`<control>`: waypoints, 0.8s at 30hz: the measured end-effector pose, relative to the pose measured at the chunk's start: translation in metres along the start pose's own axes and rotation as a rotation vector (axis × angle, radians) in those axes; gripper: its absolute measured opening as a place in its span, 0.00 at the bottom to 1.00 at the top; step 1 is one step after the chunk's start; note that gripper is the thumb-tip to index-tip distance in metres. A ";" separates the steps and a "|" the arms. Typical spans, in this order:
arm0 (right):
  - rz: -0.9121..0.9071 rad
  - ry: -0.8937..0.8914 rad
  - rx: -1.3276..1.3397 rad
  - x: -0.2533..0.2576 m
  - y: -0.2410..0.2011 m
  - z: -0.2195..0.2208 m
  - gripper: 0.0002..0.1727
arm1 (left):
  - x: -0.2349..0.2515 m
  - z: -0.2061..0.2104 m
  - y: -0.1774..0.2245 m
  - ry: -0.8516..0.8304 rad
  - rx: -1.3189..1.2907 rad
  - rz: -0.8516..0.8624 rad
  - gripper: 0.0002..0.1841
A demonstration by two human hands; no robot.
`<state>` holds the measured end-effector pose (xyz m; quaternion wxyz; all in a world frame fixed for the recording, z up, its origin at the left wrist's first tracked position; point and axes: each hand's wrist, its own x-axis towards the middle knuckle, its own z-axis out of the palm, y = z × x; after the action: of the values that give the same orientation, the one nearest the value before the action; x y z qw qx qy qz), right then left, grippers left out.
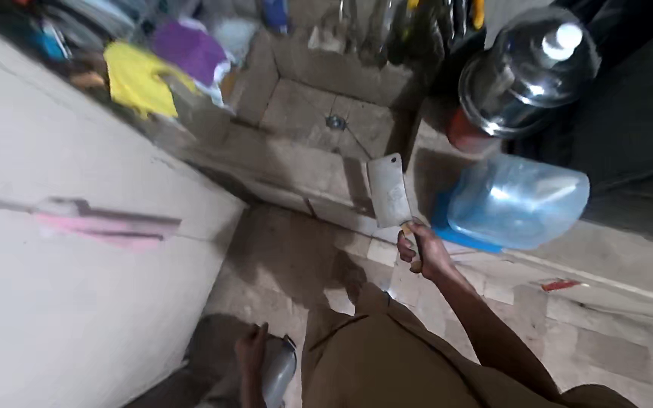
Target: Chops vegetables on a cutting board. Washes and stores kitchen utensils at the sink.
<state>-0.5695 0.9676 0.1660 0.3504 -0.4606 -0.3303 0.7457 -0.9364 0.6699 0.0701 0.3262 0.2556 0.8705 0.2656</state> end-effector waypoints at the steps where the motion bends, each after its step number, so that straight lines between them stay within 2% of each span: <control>1: 0.016 0.019 0.043 0.020 -0.007 0.009 0.19 | 0.006 0.001 0.006 -0.010 0.003 0.001 0.16; 4: 0.019 0.038 0.147 0.069 -0.029 0.027 0.11 | 0.047 -0.001 0.034 -0.002 -0.027 0.057 0.18; 6: -0.003 0.036 0.189 0.097 -0.041 0.037 0.05 | 0.096 -0.008 0.065 0.007 -0.064 0.140 0.19; 8: -0.005 0.056 0.247 0.124 -0.048 0.045 0.04 | 0.157 -0.013 0.111 -0.012 -0.061 0.243 0.19; 11: -0.014 0.114 0.303 0.158 -0.053 0.057 0.08 | 0.258 -0.009 0.201 -0.062 -0.020 0.452 0.21; 14: -0.014 0.214 0.225 0.186 -0.057 0.079 0.15 | 0.355 0.006 0.312 -0.190 0.028 0.655 0.22; 16: -0.021 0.288 0.143 0.201 -0.059 0.092 0.16 | 0.407 0.027 0.386 -0.255 0.012 0.844 0.21; 20: -0.040 0.442 0.065 0.230 -0.059 0.120 0.14 | 0.492 0.076 0.532 -0.465 0.139 1.018 0.17; 24: -0.017 0.495 0.078 0.255 -0.068 0.140 0.15 | 0.563 0.147 0.639 -0.559 0.177 1.031 0.24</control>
<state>-0.7679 1.1914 0.1554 0.4446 -0.6124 -0.2091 0.6194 -1.0286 1.5269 0.1341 0.3493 0.7319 0.5341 0.2387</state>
